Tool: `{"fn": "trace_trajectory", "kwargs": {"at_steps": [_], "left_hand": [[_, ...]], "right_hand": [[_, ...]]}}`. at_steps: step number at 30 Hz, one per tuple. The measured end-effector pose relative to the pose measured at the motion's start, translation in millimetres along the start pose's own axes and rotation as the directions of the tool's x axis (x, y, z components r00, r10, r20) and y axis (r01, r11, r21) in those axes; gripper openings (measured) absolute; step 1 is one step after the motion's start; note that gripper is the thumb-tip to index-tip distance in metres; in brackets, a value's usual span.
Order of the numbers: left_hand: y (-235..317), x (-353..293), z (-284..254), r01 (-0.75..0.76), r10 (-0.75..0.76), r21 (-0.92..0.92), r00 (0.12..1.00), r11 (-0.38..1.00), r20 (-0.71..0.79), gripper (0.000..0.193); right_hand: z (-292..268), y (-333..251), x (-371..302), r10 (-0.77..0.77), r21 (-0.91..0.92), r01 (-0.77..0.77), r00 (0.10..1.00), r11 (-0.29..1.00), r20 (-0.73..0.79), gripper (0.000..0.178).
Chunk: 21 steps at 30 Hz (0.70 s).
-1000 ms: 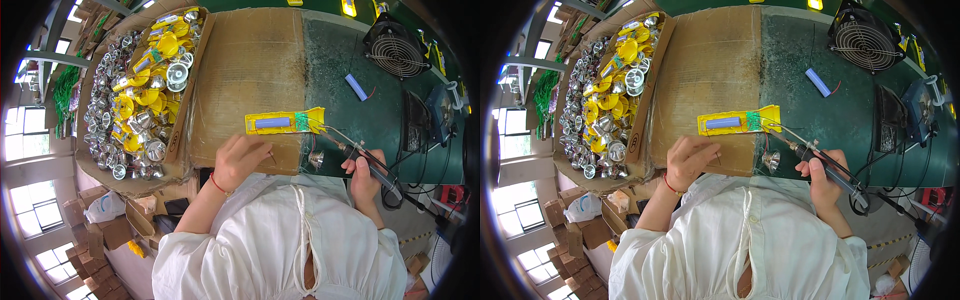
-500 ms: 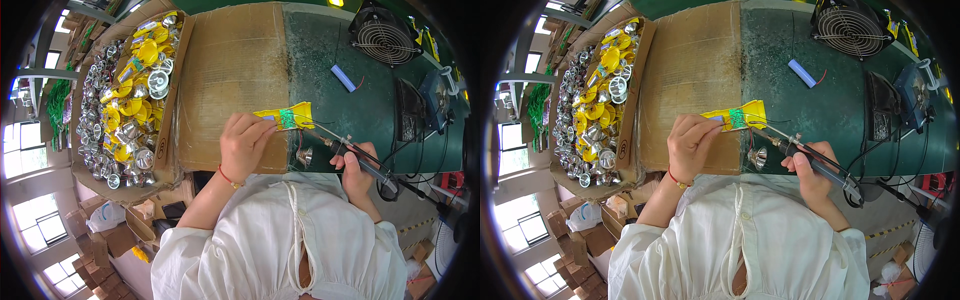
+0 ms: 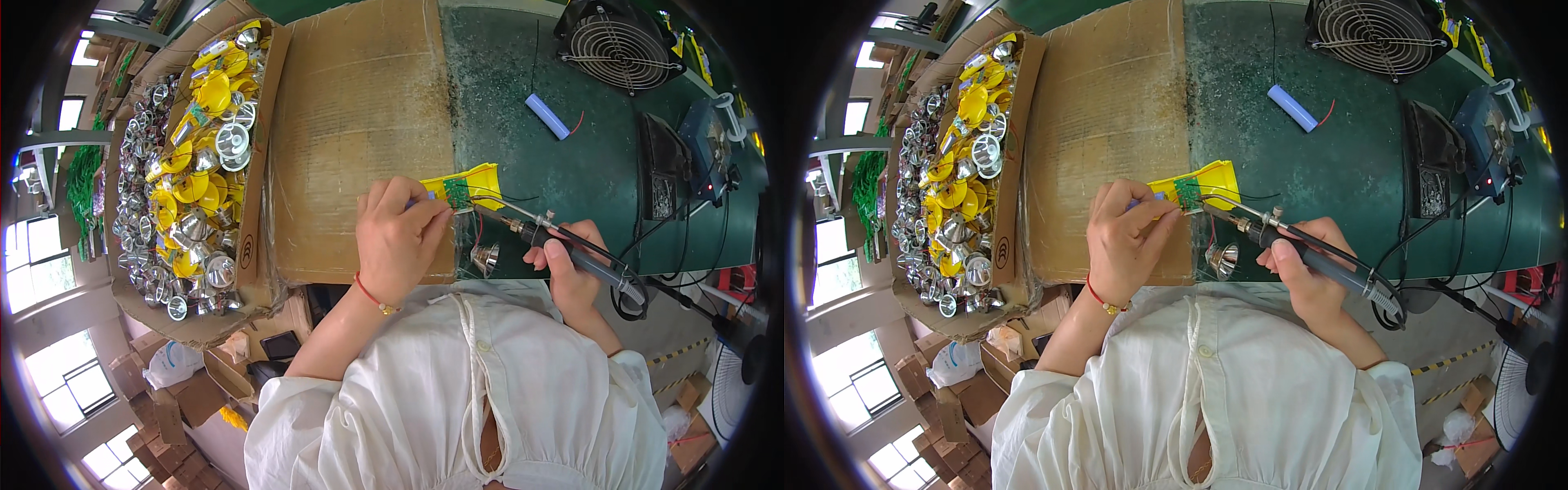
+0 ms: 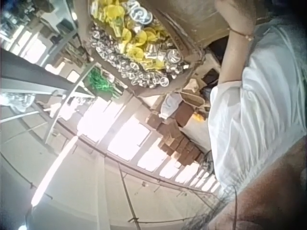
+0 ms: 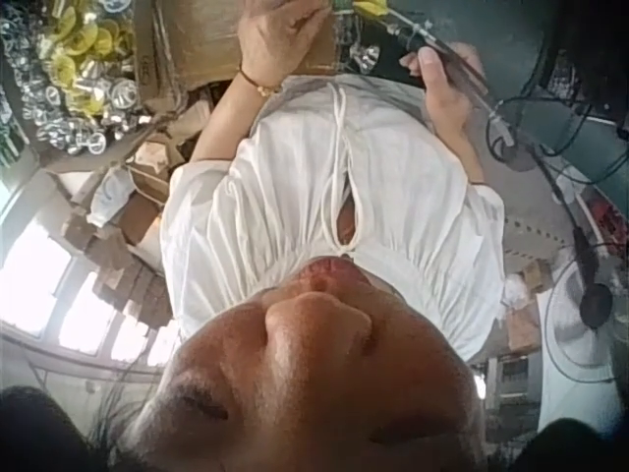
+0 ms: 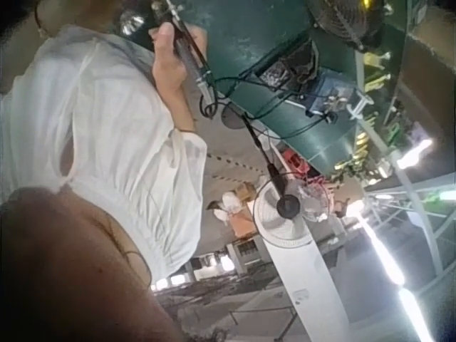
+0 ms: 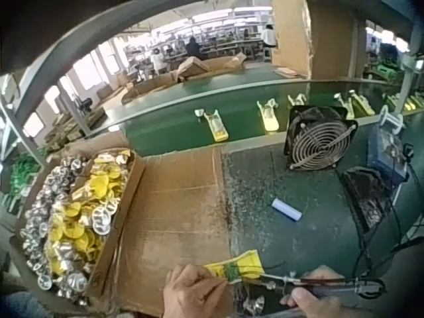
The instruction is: Soldering electronic components and wires within small yellow plastic housings at an assembly station.
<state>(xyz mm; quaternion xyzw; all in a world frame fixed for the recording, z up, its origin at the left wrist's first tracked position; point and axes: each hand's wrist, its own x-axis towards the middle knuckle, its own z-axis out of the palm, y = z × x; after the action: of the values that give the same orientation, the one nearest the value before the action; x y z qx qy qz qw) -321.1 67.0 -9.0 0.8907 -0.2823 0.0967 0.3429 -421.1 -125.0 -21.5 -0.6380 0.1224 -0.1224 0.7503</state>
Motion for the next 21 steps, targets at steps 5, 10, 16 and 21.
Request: {"fn": "trace_trajectory", "kwargs": {"at_steps": [5, 10, 16, 21], "left_hand": [[2.7, 0.6, 0.6, 0.034, -0.035, 0.020, 0.999, 0.999, 0.035, 0.007], [6.0, 1.7, 1.5, 0.043, -0.045, 0.046, 0.998, 0.998, 0.042, 0.007], [7.4, 5.8, 1.4, 0.075, -0.078, 0.044, 0.994, 0.996, 0.071, 0.006], [-0.9, 9.8, -5.7, 0.155, -0.142, -0.074, 0.977, 0.985, 0.158, 0.009]], "right_hand": [[-0.2, -2.4, 0.0, 0.010, -0.025, -0.010, 1.000, 1.000, 0.001, 0.015], [-0.8, -2.0, -1.2, 0.025, -0.043, -0.025, 1.000, 0.999, 0.013, 0.015], [-0.8, -0.7, -2.0, 0.007, -0.037, -0.006, 1.000, 0.999, 0.012, 0.015], [-3.3, -0.1, -2.9, 0.034, -0.030, -0.034, 0.999, 0.999, -0.007, 0.016]]}}
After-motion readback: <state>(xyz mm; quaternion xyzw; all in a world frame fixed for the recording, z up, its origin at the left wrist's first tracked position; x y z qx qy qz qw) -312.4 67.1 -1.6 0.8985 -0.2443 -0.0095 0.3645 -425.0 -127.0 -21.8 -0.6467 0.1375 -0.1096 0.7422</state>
